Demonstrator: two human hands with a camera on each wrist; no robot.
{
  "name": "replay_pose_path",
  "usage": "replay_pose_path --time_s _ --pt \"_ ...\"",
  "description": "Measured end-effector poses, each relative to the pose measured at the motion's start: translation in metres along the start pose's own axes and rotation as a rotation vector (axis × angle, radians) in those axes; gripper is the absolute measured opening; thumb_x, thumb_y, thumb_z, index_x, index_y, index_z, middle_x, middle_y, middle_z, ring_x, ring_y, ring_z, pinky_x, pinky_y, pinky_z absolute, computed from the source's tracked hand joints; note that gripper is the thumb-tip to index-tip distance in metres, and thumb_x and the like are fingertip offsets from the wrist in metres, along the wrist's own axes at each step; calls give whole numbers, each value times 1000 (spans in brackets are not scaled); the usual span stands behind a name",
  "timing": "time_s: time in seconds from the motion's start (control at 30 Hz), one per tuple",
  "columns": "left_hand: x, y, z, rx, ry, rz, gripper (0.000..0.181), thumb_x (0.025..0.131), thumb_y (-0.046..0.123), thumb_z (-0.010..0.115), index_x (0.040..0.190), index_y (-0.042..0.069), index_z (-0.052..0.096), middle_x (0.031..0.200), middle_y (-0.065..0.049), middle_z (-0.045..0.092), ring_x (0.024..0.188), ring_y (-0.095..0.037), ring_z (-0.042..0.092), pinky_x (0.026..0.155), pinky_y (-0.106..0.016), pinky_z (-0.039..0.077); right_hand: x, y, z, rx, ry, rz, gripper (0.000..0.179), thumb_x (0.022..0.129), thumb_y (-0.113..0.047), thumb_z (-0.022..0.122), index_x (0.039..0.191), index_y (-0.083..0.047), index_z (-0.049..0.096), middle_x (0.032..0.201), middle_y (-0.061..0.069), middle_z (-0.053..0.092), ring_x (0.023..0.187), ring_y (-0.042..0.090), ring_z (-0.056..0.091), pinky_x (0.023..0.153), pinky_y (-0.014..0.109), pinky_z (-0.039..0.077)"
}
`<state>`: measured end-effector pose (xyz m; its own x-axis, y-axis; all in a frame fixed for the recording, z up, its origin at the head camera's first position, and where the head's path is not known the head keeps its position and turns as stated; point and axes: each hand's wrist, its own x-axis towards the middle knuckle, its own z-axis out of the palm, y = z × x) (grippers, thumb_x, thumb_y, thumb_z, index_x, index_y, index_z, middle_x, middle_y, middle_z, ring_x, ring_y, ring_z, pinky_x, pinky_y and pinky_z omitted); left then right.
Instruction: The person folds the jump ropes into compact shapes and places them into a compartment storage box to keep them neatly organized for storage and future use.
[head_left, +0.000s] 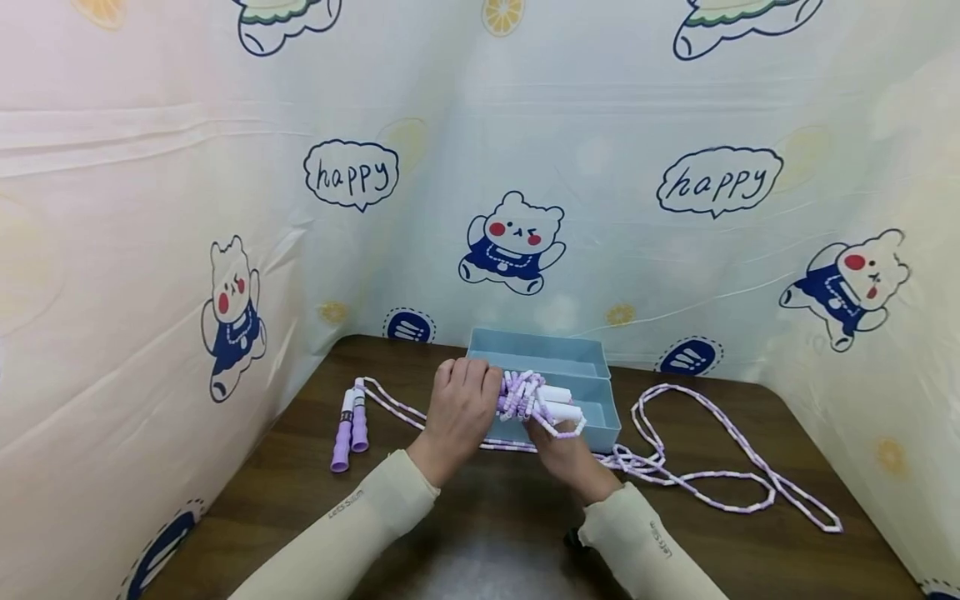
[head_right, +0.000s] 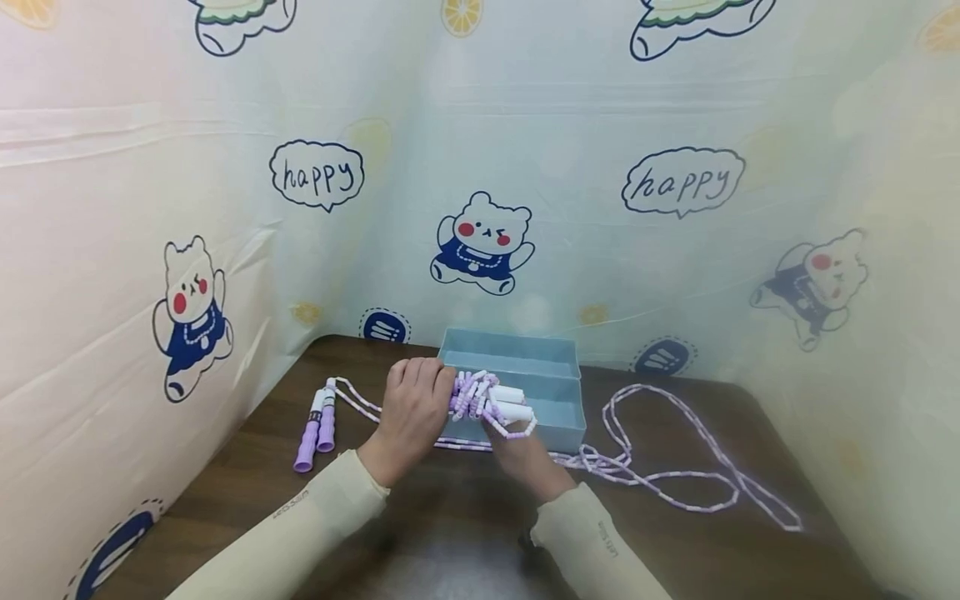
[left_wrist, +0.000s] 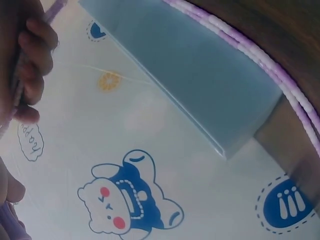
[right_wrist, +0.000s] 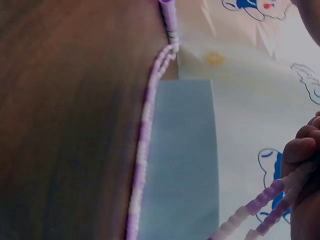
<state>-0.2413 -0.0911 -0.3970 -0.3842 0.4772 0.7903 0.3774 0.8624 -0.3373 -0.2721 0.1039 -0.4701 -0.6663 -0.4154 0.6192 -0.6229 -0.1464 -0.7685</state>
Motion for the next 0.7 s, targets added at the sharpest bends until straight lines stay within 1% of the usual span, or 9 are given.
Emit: replay_pose_path --time_s 0.03,0.07,0.13,0.23,0.33,0.37,0.53,0.63,0.7 --pt "-1 -1 0 12 -3 0 29 85 20 73 104 5 57 94 -12 56 86 -29 54 78 -42 42 0 -13 7 -209 21 3 38 100 -22 56 132 -4 52 122 8 59 111 18 54 92 34 45" --pt "-2 -2 0 24 -7 2 31 84 21 75 104 5 57 94 -12 56 86 -29 54 78 -42 42 0 -16 11 -377 31 -29 37 101 -19 52 135 -2 49 125 10 58 114 21 55 92 38 46" --pt "-3 -5 -1 49 -13 7 35 82 22 77 105 5 57 94 -13 56 87 -29 54 78 -42 42 -1 -22 18 -483 14 -2 39 100 -13 54 138 -5 47 126 8 57 115 21 54 93 41 46" --pt "-4 -6 0 81 -20 9 36 81 23 77 105 5 57 94 -13 56 86 -29 54 77 -42 41 -5 -27 28 -571 2 72 27 98 -11 58 124 -7 54 99 -3 60 89 10 58 76 32 50" --pt "-5 -7 2 101 -28 2 34 82 21 75 105 5 56 94 -13 56 85 -29 52 77 -42 41 -12 -28 35 -616 -35 148 18 97 -13 60 114 -11 57 75 -12 49 63 4 47 59 26 43" --pt "-5 -7 2 107 -32 1 34 82 22 75 104 5 56 94 -13 56 85 -29 52 77 -42 41 -14 -28 36 -631 -51 159 16 97 -15 60 112 -9 58 71 -13 48 58 3 45 54 25 42" --pt "-6 -9 10 131 -72 -8 29 83 20 72 103 5 56 92 -13 55 85 -29 51 78 -42 40 -26 -37 42 -719 -161 178 25 97 -22 60 119 -9 60 68 -14 46 58 4 45 54 24 41" --pt "-9 -11 16 137 -104 -16 28 83 18 72 103 6 56 91 -13 55 85 -29 51 79 -42 39 -31 -47 43 -772 -214 128 26 96 -21 62 118 -8 60 71 -14 48 63 4 48 59 25 43" --pt "-11 -13 19 133 -122 -21 30 82 19 74 103 6 56 90 -13 54 84 -29 50 79 -42 39 -33 -55 42 -802 -222 81 25 94 -19 65 116 -7 60 73 -13 51 65 5 50 60 25 45"
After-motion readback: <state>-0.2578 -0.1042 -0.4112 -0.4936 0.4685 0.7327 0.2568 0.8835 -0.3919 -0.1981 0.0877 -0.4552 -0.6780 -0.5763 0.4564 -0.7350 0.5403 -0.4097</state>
